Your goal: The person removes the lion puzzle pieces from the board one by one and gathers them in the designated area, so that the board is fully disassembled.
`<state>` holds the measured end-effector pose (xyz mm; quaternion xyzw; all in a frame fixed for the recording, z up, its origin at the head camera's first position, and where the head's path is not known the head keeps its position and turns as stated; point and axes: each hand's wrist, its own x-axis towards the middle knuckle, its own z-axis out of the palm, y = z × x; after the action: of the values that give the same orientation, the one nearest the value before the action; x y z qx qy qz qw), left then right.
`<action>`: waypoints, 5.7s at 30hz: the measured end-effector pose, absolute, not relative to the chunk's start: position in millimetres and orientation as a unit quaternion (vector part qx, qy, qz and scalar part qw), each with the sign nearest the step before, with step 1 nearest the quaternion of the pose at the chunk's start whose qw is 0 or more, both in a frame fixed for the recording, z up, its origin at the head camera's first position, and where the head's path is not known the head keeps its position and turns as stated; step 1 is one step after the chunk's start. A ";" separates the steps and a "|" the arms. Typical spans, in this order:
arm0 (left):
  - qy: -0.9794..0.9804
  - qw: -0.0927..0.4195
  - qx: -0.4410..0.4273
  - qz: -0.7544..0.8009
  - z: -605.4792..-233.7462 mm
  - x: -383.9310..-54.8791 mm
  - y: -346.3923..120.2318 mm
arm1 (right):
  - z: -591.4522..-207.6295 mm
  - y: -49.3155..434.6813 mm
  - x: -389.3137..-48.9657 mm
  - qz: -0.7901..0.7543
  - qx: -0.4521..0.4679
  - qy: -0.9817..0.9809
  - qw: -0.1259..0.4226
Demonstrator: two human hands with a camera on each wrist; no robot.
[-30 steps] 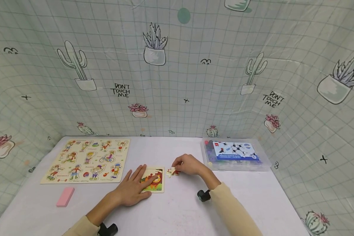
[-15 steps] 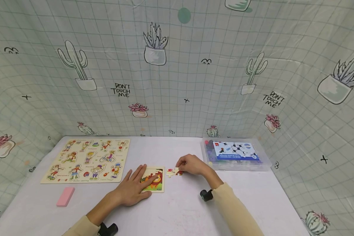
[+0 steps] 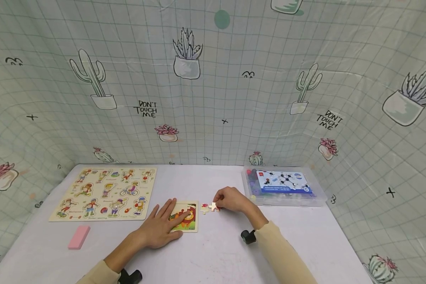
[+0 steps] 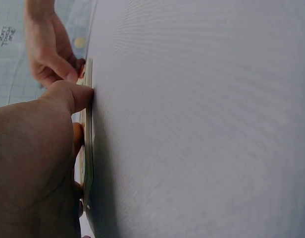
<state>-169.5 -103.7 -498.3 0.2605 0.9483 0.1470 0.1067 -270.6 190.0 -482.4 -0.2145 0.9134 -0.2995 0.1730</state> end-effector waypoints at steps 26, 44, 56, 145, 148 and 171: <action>0.949 0.107 0.257 0.149 -496.9 -168.6 -102.5 | -480.5 183.5 -266.5 -0.275 -0.223 0.920 0.169; 0.950 0.106 0.257 0.144 -494.4 -167.7 -102.0 | -480.6 181.6 -265.5 -0.267 -0.216 0.925 0.163; 0.950 0.106 0.259 0.140 -493.7 -166.3 -102.1 | -480.5 182.4 -266.6 -0.258 -0.241 0.918 0.183; 0.951 0.072 0.283 0.104 -489.5 -163.1 -93.2 | -471.8 108.5 -254.9 -0.231 -0.320 0.906 0.156; 0.950 0.072 0.284 0.105 -489.8 -163.5 -93.2 | -472.2 107.7 -254.0 -0.222 -0.320 0.909 0.152; 0.952 0.079 0.277 0.098 -489.5 -162.9 -92.7 | -475.0 107.3 -251.8 -0.196 -0.330 0.912 0.149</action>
<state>-162.9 -92.7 -489.5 0.2774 0.9525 0.0983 0.0786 -251.8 107.3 -475.0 -0.3296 0.9115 -0.1956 0.1490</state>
